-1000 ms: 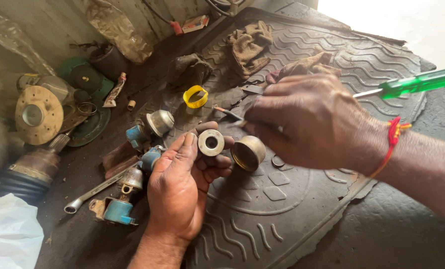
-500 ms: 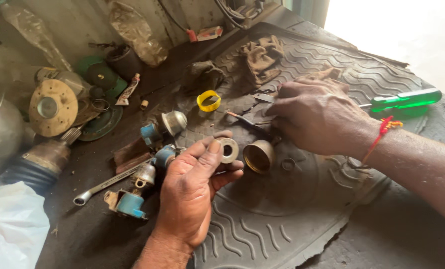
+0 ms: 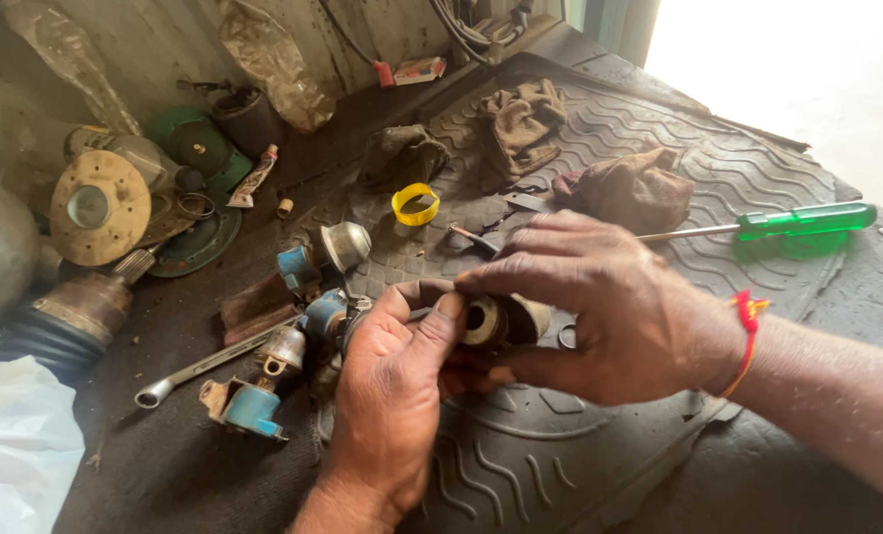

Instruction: The person disassembles a cylindrical mechanical component, removes a spring and internal parts, and wipes them with a cloth. They then reassemble the parts, inserting the spring and fitting the housing back together.

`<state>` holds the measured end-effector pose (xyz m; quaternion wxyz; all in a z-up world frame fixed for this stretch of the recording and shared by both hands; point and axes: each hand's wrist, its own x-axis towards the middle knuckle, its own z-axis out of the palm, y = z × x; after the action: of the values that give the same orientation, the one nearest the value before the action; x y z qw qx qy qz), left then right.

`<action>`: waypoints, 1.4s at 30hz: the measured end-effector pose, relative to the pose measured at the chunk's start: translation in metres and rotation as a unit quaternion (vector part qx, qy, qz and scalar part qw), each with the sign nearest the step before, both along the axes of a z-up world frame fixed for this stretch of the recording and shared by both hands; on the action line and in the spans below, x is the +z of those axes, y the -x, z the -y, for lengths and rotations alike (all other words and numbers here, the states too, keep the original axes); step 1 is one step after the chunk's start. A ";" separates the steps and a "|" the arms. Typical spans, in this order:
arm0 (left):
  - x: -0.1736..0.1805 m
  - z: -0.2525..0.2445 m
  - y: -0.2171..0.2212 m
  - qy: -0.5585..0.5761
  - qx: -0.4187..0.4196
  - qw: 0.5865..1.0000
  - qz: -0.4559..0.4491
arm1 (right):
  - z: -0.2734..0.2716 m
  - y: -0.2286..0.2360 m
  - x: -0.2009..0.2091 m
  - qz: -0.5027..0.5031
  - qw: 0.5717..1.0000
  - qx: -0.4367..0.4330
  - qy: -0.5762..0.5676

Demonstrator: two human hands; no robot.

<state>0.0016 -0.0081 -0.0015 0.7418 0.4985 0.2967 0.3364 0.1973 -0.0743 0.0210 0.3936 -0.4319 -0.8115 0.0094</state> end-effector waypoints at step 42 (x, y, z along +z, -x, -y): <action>-0.003 -0.015 0.004 0.106 0.080 0.991 0.030 | -0.005 -0.029 -0.008 0.118 0.964 -0.145 0.187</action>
<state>-0.0027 0.0067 -0.0047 0.7697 0.3814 0.3470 0.3764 0.2262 -0.0692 0.0135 0.2044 -0.6093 -0.7643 0.0531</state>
